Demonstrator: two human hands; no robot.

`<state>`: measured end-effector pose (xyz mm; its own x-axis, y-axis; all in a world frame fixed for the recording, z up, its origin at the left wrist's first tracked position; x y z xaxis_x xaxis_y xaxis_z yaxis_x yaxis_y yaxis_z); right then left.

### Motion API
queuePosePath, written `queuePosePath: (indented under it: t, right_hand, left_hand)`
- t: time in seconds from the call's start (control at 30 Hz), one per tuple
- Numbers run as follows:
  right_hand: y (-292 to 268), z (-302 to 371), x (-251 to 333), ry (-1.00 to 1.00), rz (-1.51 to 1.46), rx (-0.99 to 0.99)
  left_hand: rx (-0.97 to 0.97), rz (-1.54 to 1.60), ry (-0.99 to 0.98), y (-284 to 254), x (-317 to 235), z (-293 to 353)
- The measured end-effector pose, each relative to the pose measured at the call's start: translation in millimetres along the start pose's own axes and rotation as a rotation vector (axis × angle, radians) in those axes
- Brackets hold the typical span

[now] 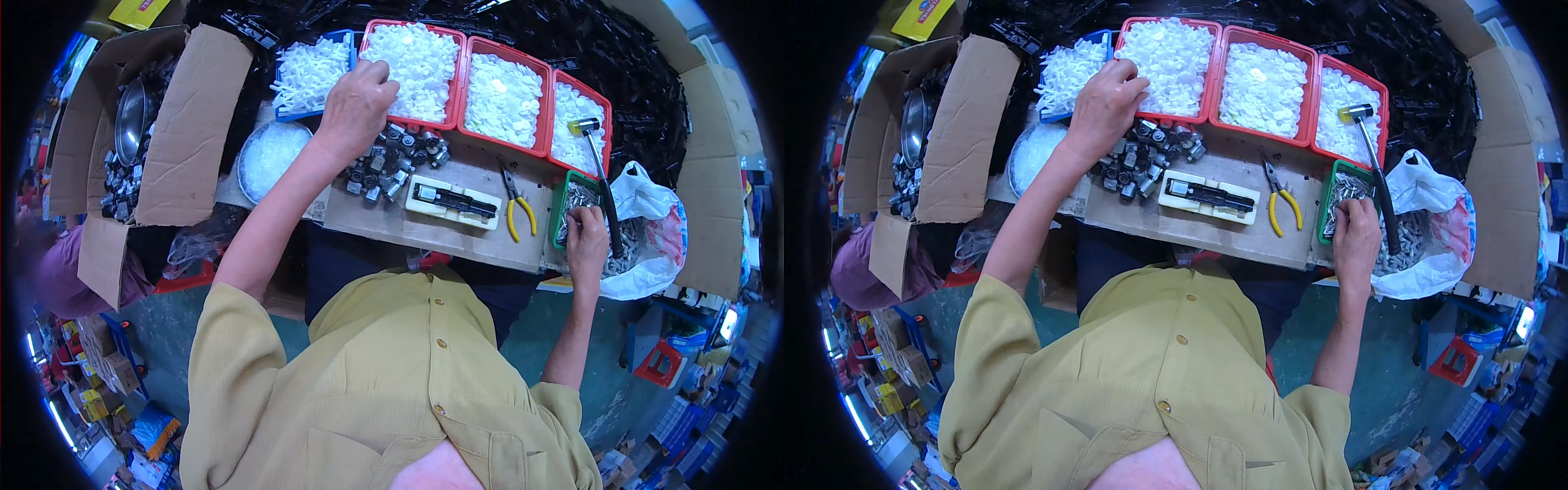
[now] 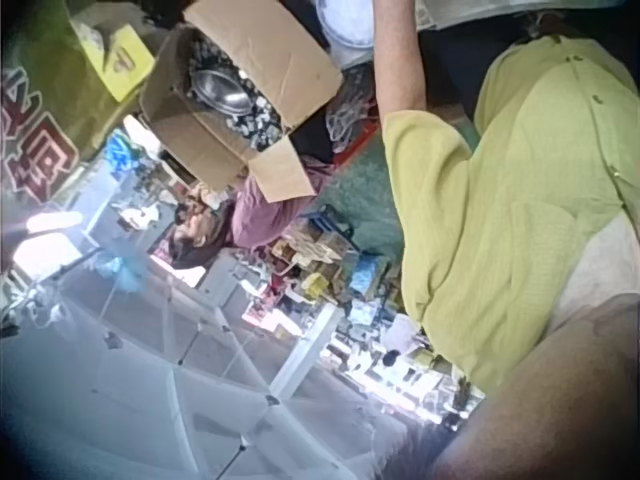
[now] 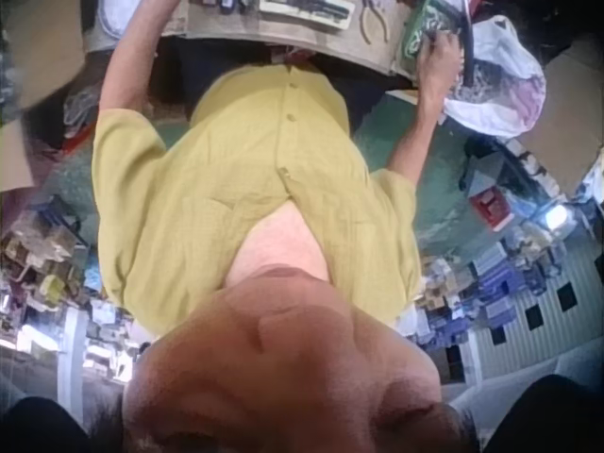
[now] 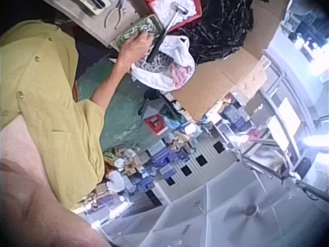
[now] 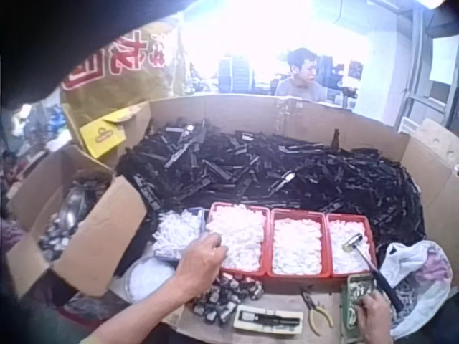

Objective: The person assembles small metal lock cylinders at a workbench. They insert pins and white plastic components into the cylinders, then use a hammer and pliers to secure the parts. The person handles the components one at a time, placing finished units into a pile on the table.

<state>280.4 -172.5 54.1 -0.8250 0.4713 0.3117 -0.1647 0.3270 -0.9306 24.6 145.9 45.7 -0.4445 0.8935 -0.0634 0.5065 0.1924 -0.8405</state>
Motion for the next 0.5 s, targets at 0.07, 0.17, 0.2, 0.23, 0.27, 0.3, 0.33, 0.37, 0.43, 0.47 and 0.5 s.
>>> queuePosePath:
  t: [0.07, 0.17, 0.2, 0.23, 0.27, 0.3, 0.33, 0.37, 0.43, 0.47, 0.5]
  right_hand:
    - [-0.2, -3.0, 1.5, -0.004, -0.004, -0.006]
    - [1.8, -5.5, -2.9, -0.005, -0.012, -0.009]
    - [1.3, -5.7, -4.2, -0.002, -0.014, -0.032]
    - [1.3, -5.7, -5.3, 0.000, -0.020, -0.054]
    - [1.0, -5.7, -6.0, 0.003, -0.025, -0.077]
    - [-0.5, -5.8, -6.4, 0.048, -0.066, -0.079]
    - [-2.7, -5.6, -6.0, 0.095, -0.111, -0.081]
    - [-4.4, -5.6, -6.1, 0.143, -0.155, -0.083]
    - [-5.1, -5.8, -6.8, 0.134, -0.183, -0.092]
    - [-5.2, -5.8, -7.3, 0.129, -0.199, -0.098]
    - [-5.2, -5.7, -6.4, 0.118, -0.204, -0.104]
  left_hand:
    - [0.021, -0.020, 0.014, 1.5, 0.3, -3.6]
    - [0.051, -0.026, 0.026, 1.5, -3.1, -7.7]
    - [0.045, -0.020, 0.033, 3.2, -2.8, -9.1]
    - [0.041, -0.016, 0.041, 3.9, -1.9, -10.2]
    - [0.043, -0.007, 0.045, 4.0, -1.2, -11.0]
    - [0.045, 0.003, 0.050, 3.9, -0.7, -11.7]
    - [0.049, 0.011, 0.057, 3.4, -0.3, -12.3]
    - [0.058, -0.001, 0.057, 3.1, -0.4, -12.6]
    - [0.076, -0.027, 0.060, 2.7, -0.9, -13.0]
    - [0.080, -0.032, 0.064, 3.3, -0.4, -13.7]
    - [0.084, -0.036, 0.069, 4.6, 0.4, -14.5]
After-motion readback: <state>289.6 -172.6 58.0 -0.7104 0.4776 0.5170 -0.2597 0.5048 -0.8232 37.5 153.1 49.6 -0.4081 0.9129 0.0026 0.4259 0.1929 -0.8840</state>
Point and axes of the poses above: each hand's wrist, its own z-axis away from the middle knuckle, its own y-axis out of the palm, x = y × z, the point moved 1 cm from there along -z, towards the middle knuckle, and after that the axes turned 4 degrees about -z, right-handed, at the moved point
